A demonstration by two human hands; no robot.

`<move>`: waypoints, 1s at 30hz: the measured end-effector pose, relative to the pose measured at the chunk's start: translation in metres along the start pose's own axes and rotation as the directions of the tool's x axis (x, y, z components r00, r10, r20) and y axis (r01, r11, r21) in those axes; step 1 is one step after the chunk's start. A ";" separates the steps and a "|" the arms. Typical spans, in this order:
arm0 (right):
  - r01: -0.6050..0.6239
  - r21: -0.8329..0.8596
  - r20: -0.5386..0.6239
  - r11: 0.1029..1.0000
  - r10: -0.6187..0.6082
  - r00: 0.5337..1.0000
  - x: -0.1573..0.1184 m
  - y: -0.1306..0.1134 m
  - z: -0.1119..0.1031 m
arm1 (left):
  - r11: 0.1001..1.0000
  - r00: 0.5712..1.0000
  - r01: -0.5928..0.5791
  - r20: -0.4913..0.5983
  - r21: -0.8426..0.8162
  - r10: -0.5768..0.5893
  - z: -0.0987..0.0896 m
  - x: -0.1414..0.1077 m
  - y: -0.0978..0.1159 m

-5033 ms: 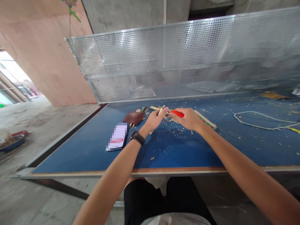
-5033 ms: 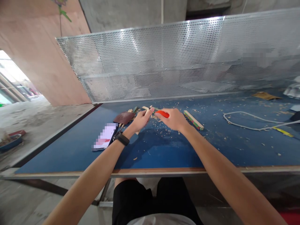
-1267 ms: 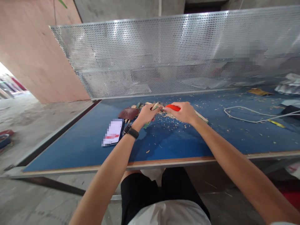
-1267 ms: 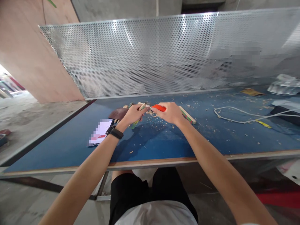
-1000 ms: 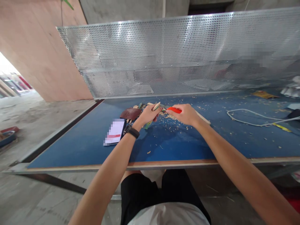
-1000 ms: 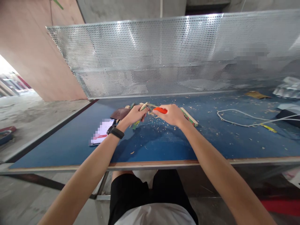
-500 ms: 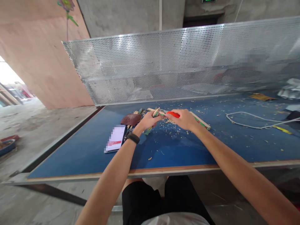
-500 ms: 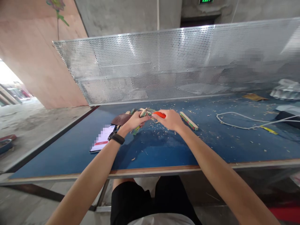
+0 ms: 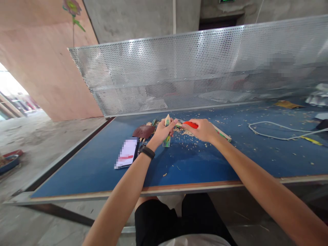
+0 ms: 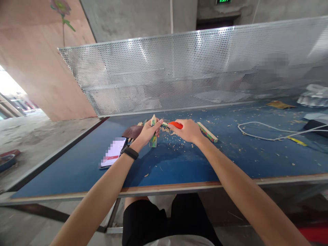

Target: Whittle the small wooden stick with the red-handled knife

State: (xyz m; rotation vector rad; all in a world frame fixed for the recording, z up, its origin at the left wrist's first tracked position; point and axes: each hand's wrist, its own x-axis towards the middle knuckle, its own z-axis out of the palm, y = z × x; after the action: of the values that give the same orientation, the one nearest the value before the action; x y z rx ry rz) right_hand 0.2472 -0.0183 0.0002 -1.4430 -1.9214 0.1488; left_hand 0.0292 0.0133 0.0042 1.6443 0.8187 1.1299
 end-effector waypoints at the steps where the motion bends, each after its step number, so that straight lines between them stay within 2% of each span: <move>1: -0.003 0.002 0.002 1.000 0.003 1.000 0.000 0.000 0.000 | 1.000 1.000 -0.002 0.003 -0.001 0.002 0.000 0.000 0.000; 9: 0.003 0.024 0.000 1.000 -0.003 1.000 -0.001 -0.001 0.001 | 0.997 0.998 0.052 -0.024 0.058 -0.050 0.003 -0.003 0.003; 15: 0.044 0.082 -0.010 0.996 -0.043 0.999 -0.001 -0.003 -0.002 | 0.982 0.996 0.073 -0.059 0.173 -0.064 0.004 -0.004 0.010; 22: 0.090 0.149 0.030 0.985 -0.096 0.995 -0.002 -0.005 -0.005 | 0.962 0.999 0.022 0.027 0.272 -0.031 0.006 -0.011 0.022; 30: 0.119 0.195 0.059 0.974 -0.133 0.989 -0.005 -0.008 -0.009 | 0.959 0.996 0.045 0.067 0.279 -0.066 0.006 -0.014 0.025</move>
State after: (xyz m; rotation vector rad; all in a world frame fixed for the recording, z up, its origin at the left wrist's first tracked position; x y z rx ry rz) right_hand 0.2474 -0.0288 0.0082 -1.2004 -1.9916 0.3210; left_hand 0.0303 -0.0091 0.0231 1.8697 1.0035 0.9390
